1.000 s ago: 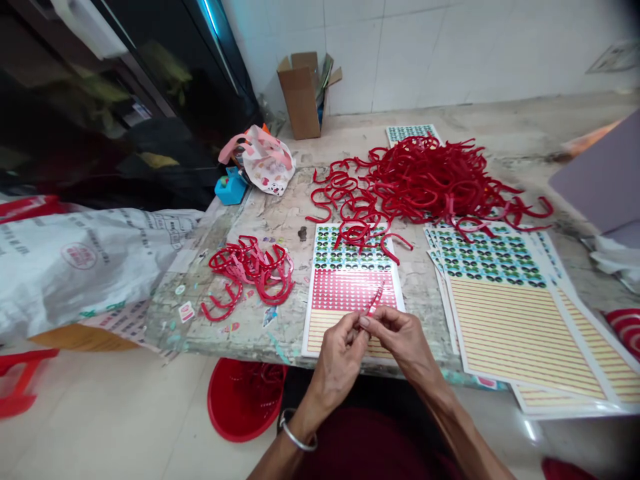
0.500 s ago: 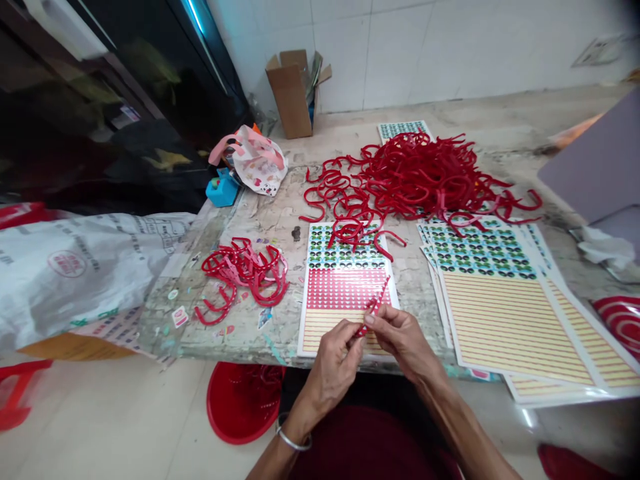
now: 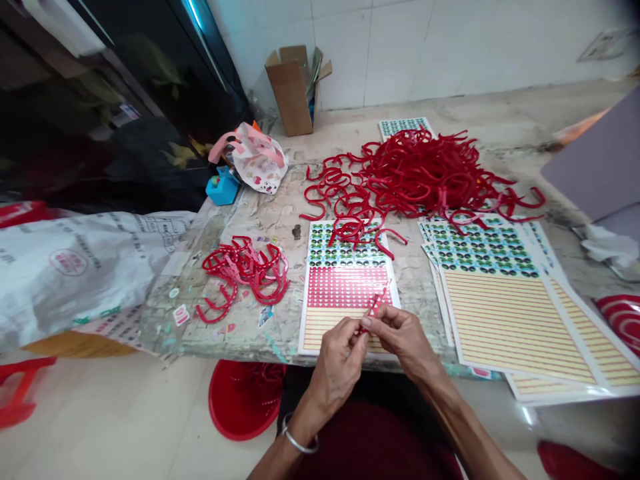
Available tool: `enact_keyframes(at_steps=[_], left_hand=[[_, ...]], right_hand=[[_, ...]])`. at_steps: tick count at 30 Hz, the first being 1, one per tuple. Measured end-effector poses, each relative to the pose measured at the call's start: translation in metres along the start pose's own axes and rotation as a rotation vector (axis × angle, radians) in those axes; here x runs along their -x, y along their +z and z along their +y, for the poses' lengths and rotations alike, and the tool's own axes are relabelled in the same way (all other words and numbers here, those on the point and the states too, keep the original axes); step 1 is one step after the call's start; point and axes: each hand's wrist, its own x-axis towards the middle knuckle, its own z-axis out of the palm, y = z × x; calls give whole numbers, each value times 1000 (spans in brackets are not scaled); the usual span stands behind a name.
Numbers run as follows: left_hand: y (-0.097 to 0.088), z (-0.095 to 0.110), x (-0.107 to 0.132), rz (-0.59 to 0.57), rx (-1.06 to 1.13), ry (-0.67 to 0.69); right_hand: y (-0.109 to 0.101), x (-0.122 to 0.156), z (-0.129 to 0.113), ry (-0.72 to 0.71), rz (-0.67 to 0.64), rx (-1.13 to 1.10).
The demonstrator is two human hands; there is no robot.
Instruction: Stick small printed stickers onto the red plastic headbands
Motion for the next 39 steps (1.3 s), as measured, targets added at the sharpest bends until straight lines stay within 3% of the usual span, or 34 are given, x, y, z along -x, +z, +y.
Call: enact_keyframes(at_steps=[6,11,16,23,29,36,39], left_hand=[[-3,0,-3,-103,0,64],[-1,-1,-2,-66,-49,37],[-4,-2,-5,-137,-69,129],[-2,-4,-5,-109,-112,148],[-3,-9,-3,-139,-124,223],[0,-15,1,-89,-147,256],[-9,-19,1,-54,-210,263]], right_hand=[[-5,-2,-1,66,-48,-131],[-5,0,0,28,-14,-28],[-8,-2,-1,59,-68,-110],[-8,-2,4,-20,-26,53],[-13,-4,-2,-6,-23,-1],[-14,-9,-11,-64,-38,61],[-16,-16,-12,-80,-42,113]])
